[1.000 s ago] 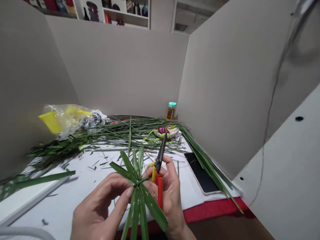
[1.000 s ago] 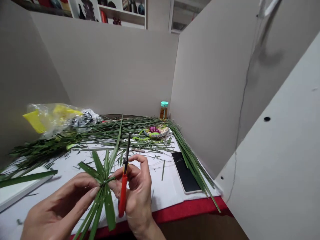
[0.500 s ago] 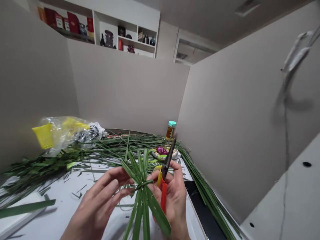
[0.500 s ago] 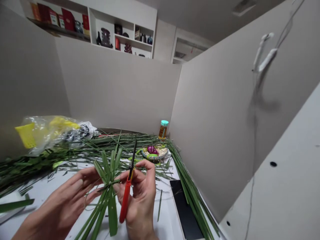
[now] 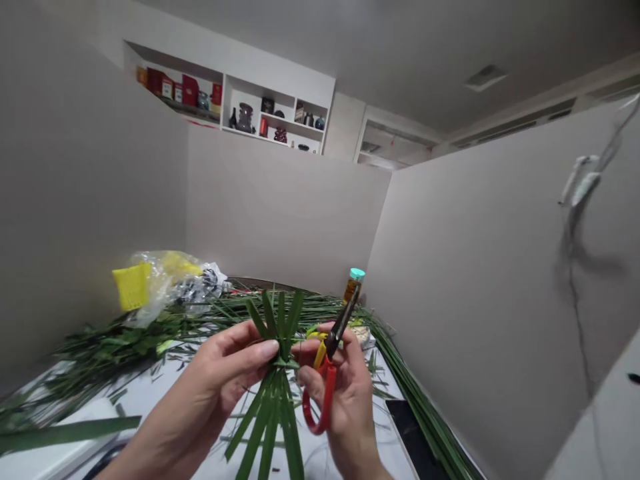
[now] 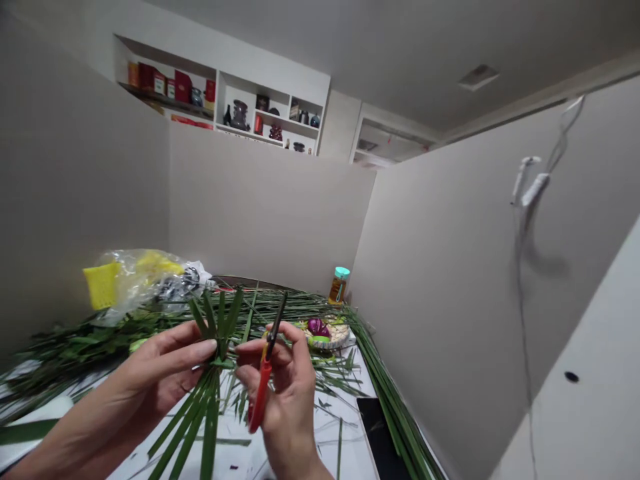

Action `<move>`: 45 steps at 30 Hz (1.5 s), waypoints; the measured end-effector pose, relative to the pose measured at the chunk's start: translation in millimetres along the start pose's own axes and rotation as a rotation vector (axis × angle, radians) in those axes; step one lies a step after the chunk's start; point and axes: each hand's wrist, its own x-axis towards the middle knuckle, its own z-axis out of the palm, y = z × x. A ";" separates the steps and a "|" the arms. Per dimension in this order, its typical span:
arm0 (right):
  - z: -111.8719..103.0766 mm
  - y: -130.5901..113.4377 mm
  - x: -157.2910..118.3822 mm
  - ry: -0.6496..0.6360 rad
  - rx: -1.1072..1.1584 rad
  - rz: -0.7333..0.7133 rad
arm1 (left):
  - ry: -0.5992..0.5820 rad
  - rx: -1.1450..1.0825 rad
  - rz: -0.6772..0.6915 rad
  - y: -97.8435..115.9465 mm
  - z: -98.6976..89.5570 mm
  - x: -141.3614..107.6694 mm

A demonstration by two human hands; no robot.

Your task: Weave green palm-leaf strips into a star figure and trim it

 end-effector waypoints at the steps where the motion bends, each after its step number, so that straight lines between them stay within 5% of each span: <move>1: -0.8 -1.7 5.8 -0.001 -0.011 0.007 | -0.015 0.015 0.007 5.4 -3.0 1.7; 10: 3.7 -20.8 64.6 -0.082 0.009 0.151 | -0.107 0.252 0.112 37.7 -17.5 22.8; 24: 0.8 -18.3 78.7 -0.126 -0.089 0.160 | -0.202 0.395 0.042 21.6 -29.1 65.0; 32: 7.1 -18.2 76.6 -0.122 -0.073 0.179 | -0.119 0.418 0.020 17.2 -32.0 65.5; 39: 1.4 -23.2 82.9 0.014 -0.018 0.111 | -0.040 0.270 0.040 14.0 -31.8 67.0; 45: -5.5 -30.7 84.2 0.109 0.005 0.010 | 0.177 0.179 0.001 18.9 -19.5 65.0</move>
